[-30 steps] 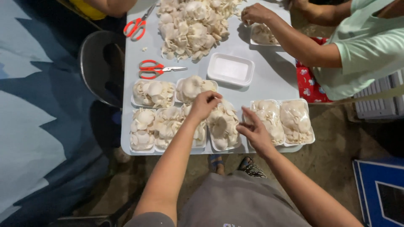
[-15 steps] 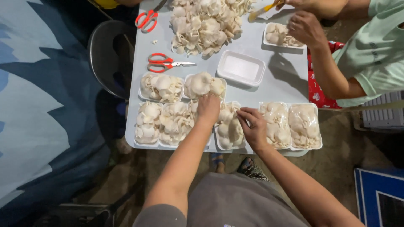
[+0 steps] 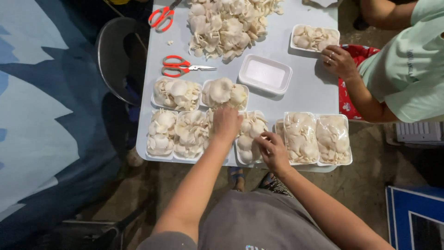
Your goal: The person places sliced mushrooms into white plastic trays, arranges them, and wraps the tray with plastic film. Other people at the table are also handling mushrooms and trays.
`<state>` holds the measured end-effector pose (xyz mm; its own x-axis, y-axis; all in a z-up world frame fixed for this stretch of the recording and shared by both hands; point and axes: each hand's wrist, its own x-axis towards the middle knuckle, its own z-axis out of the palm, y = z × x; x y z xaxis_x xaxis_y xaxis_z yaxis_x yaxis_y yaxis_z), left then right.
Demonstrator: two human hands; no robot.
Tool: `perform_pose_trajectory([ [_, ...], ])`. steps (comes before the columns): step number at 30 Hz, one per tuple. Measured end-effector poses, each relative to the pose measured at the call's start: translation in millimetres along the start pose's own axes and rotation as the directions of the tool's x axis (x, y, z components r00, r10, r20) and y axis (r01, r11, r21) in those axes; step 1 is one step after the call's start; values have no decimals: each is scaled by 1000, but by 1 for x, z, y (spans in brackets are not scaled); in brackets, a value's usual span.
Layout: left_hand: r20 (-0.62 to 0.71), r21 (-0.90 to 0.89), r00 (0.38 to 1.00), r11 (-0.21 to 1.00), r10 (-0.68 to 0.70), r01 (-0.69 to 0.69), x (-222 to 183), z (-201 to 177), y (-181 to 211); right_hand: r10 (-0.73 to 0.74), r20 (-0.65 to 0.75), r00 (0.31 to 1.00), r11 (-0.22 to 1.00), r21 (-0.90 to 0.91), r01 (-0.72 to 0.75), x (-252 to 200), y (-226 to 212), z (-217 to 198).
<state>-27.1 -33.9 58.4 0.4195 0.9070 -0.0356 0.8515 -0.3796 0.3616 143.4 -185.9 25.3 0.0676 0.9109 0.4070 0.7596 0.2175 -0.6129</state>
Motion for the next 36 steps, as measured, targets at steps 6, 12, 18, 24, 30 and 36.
perform_pose_trajectory([
  [6, -168, -174, 986, 984, 19, -49, -67, 25, 38, 198, -42, 979, 978, 80, -194, 28, -32, -25],
  [12, -251, -277, 967, 960, -37, -35, -92, 18, 62, 275, 159, 948, 941, 160, -300, 44, -16, -5],
  [18, -135, -306, 987, 951, -85, 40, -83, 43, 63, 248, 211, 946, 958, 94, -272, 41, -7, 14],
  [24, -138, -405, 986, 914, -90, 26, -84, 64, 64, 254, 261, 931, 945, 139, -296, 27, -6, 18],
  [30, -343, -121, 939, 992, -10, -33, -87, 76, 64, 323, 284, 903, 914, 153, -376, 16, -4, 24],
  [36, -335, -242, 942, 967, -4, -82, -84, 69, 68, 382, 271, 884, 867, 227, -444, 11, 0, 27],
])
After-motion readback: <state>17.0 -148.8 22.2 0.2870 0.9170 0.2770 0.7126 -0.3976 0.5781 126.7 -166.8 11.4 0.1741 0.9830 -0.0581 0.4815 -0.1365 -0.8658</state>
